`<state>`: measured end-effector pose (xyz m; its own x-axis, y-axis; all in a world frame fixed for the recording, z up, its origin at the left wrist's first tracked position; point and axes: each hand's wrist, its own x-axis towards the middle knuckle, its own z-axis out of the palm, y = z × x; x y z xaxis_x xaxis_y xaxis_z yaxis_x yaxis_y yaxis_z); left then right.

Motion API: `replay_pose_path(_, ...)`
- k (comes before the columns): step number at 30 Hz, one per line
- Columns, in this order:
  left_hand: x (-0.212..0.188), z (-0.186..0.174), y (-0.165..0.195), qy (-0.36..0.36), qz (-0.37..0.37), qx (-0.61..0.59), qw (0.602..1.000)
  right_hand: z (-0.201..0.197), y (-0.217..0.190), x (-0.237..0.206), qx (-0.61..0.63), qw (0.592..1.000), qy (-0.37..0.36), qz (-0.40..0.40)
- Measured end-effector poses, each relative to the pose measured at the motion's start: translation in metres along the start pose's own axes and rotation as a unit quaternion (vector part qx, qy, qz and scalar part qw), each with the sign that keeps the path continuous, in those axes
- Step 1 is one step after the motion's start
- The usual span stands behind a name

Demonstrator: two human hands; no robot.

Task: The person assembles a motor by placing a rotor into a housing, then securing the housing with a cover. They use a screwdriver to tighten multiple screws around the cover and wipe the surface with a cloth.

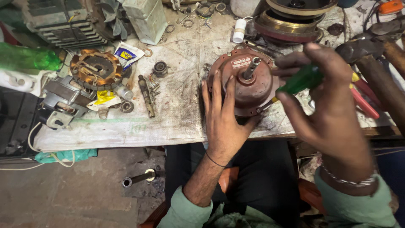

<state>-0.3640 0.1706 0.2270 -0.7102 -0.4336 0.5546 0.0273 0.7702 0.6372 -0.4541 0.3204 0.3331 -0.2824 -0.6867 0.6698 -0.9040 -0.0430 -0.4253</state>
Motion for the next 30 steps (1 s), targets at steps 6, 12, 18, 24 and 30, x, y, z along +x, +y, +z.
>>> replay_pose_path(6, 0.000, -0.001, 0.000, 0.008, 0.003, -0.001, 1.000, 0.000, 0.004, -0.003, -0.090, 0.995, 0.040, 0.009)
replay_pose_path(12, -0.001, -0.002, 0.000, 0.004, -0.004, -0.006, 1.000, -0.002, 0.014, -0.012, -0.069, 0.996, 0.045, 0.025)
replay_pose_path(18, -0.006, -0.001, -0.001, 0.000, 0.035, -0.020, 0.999, -0.002, 0.014, -0.016, -0.056, 0.995, 0.077, 0.034)
replay_pose_path(24, -0.008, -0.003, -0.003, -0.019, 0.056, -0.031, 0.998, 0.001, 0.021, -0.017, -0.086, 0.993, 0.082, 0.006)
replay_pose_path(30, -0.007, -0.004, -0.004, -0.020, 0.049, -0.058, 0.997, 0.000, 0.023, -0.017, -0.089, 0.993, 0.076, 0.002)
